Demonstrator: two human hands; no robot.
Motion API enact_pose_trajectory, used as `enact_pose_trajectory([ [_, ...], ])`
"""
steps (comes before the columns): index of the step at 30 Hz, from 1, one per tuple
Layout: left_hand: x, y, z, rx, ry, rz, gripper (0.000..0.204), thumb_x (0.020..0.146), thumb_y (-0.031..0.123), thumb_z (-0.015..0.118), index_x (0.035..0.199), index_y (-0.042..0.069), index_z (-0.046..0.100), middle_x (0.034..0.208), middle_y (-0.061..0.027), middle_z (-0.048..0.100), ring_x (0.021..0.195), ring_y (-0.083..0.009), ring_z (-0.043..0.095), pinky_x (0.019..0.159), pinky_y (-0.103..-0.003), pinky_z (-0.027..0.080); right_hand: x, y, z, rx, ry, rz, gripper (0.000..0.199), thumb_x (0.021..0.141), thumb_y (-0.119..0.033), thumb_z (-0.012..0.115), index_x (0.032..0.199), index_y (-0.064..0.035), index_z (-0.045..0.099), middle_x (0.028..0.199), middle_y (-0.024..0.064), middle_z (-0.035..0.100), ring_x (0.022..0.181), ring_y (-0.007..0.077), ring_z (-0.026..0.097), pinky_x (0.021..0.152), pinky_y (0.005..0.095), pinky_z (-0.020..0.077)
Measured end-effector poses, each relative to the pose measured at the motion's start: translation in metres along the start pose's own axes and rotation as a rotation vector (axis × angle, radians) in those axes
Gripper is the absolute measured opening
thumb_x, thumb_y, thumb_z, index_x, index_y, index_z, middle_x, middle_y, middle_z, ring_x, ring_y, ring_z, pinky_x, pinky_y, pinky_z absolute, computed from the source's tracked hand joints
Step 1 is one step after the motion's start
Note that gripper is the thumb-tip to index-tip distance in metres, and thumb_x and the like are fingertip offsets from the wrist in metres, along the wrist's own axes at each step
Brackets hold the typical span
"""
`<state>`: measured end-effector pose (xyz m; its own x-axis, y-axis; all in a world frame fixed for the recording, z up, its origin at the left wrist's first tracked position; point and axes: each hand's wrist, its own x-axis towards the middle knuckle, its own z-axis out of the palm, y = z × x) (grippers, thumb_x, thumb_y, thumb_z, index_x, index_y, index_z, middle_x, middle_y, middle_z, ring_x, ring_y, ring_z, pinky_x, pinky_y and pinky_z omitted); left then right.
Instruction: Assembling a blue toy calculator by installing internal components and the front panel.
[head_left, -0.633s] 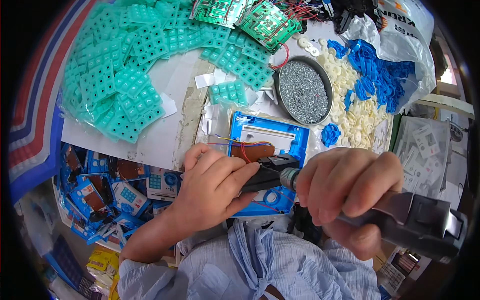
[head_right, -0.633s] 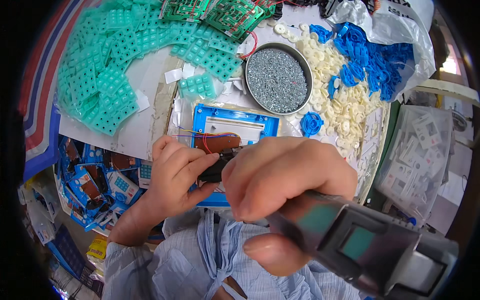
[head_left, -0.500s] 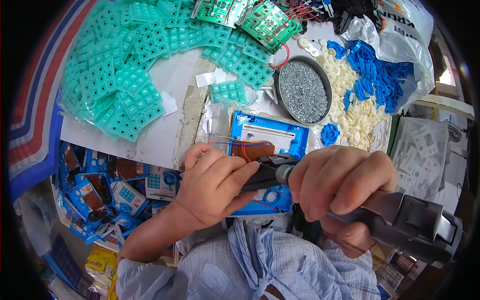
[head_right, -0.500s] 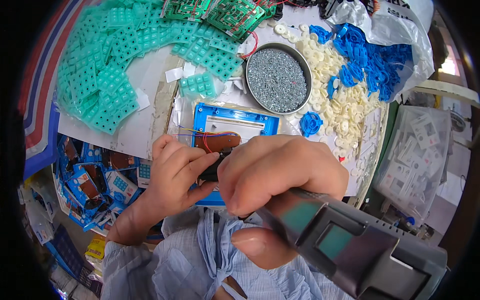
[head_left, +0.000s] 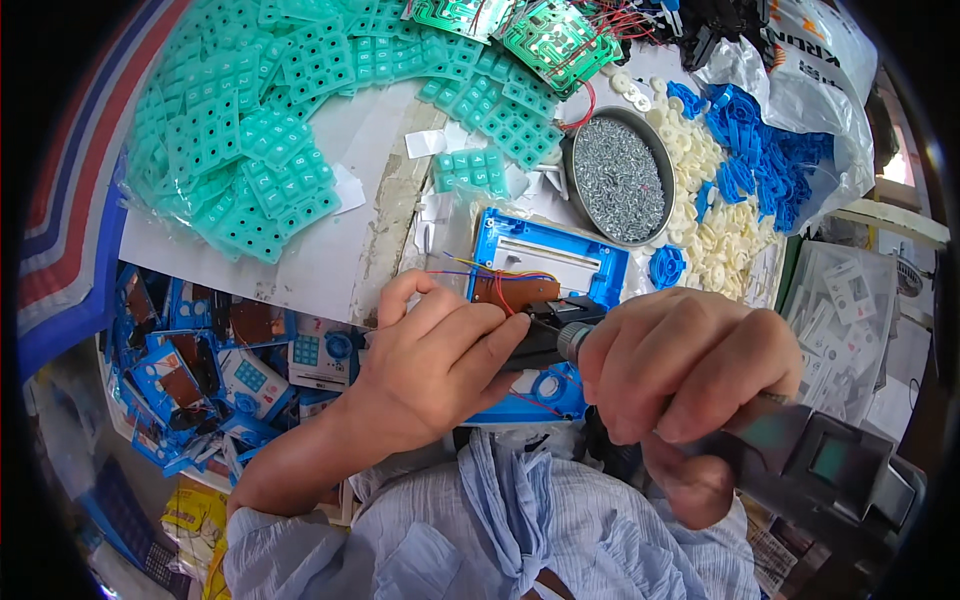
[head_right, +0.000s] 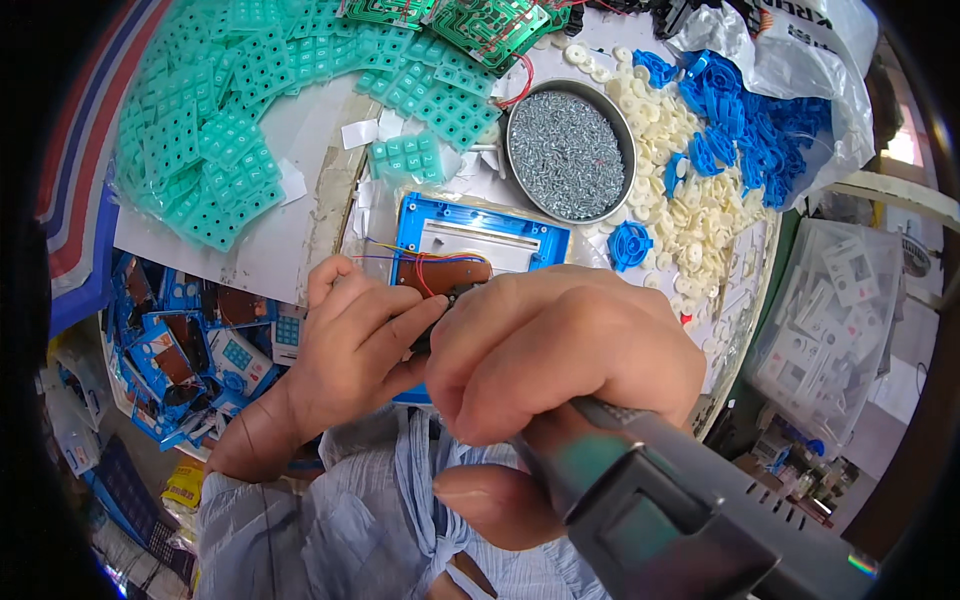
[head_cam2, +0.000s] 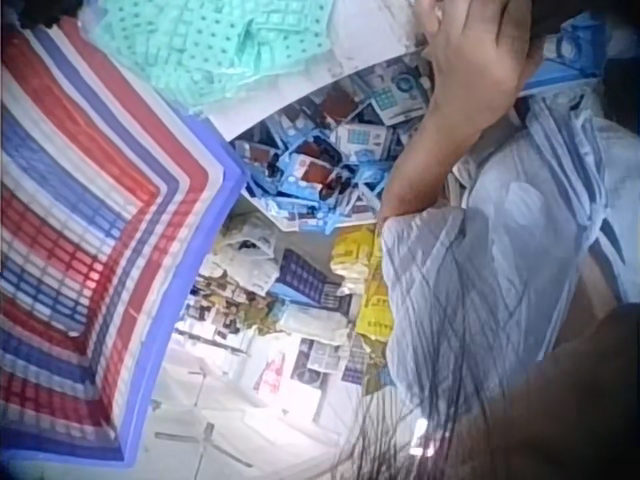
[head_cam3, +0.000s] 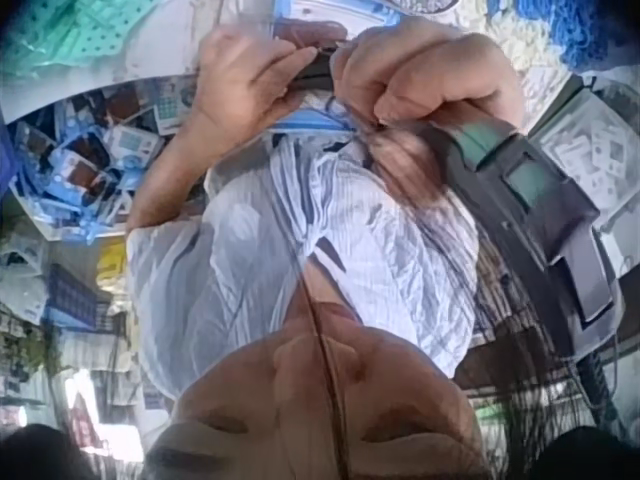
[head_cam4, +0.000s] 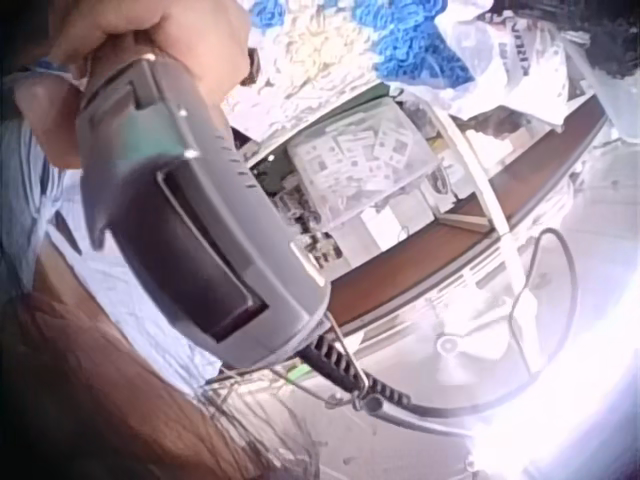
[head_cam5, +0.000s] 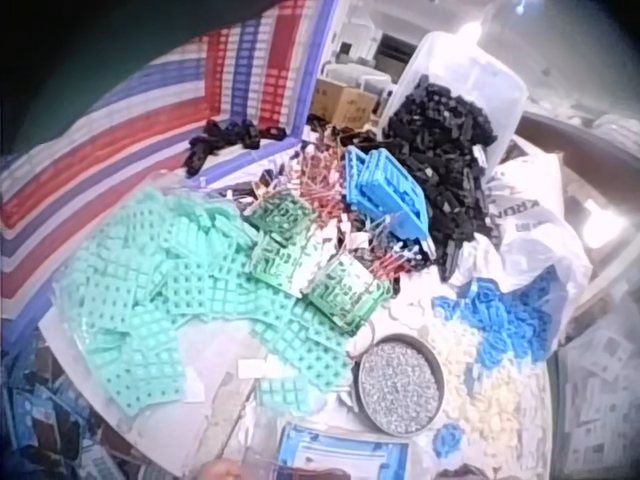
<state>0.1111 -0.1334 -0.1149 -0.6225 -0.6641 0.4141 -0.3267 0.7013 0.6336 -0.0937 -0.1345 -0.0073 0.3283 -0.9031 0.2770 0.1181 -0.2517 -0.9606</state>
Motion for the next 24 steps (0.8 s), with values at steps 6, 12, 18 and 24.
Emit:
enact_pose_trajectory([
  [6, 0.001, 0.001, 0.001, -0.027, 0.005, -0.012, 0.055, 0.066, 0.020, 0.085, 0.116, 0.004, 0.068, 0.103, -0.0031, 0.062, 0.088, -0.0200, 0.061, 0.094, -0.045, 0.040, -0.005, 0.017, 0.003, -0.012, -0.003, -0.003, 0.027, 0.089, -0.018, 0.079, 0.097, -0.0077, 0.055, 0.080, 0.0081, 0.065, 0.060, 0.0186, 0.063, 0.056, 0.0378, 0.0524],
  [12, 0.002, 0.002, -0.002, -0.022, -0.011, -0.016, 0.053, 0.068, 0.021, 0.085, 0.115, 0.005, 0.068, 0.104, -0.0030, 0.063, 0.089, -0.0202, 0.060, 0.095, -0.045, 0.039, 0.002, -0.008, -0.010, 0.017, -0.053, -0.066, 0.026, 0.094, -0.023, 0.077, 0.100, -0.0101, 0.055, 0.080, 0.0052, 0.065, 0.062, 0.0161, 0.066, 0.056, 0.0339, 0.0550],
  [18, 0.000, 0.000, 0.000, -0.044, -0.036, -0.022, 0.060, 0.067, 0.022, 0.085, 0.123, 0.009, 0.067, 0.105, -0.0034, 0.064, 0.087, -0.0231, 0.060, 0.092, -0.047, 0.038, -0.005, -0.004, -0.012, -0.048, -0.011, -0.070, 0.031, 0.092, -0.027, 0.080, 0.098, -0.0096, 0.056, 0.080, 0.0054, 0.065, 0.061, 0.0166, 0.067, 0.057, 0.0345, 0.0559],
  [24, 0.001, 0.002, -0.002, -0.009, -0.016, -0.017, 0.051, 0.069, 0.021, 0.084, 0.114, 0.004, 0.069, 0.102, -0.0036, 0.063, 0.086, -0.0200, 0.059, 0.094, -0.045, 0.039, -0.004, 0.002, -0.014, -0.015, -0.091, -0.057, 0.032, 0.089, -0.026, 0.082, 0.100, -0.0080, 0.058, 0.082, 0.0079, 0.067, 0.061, 0.0183, 0.067, 0.057, 0.0368, 0.0555],
])
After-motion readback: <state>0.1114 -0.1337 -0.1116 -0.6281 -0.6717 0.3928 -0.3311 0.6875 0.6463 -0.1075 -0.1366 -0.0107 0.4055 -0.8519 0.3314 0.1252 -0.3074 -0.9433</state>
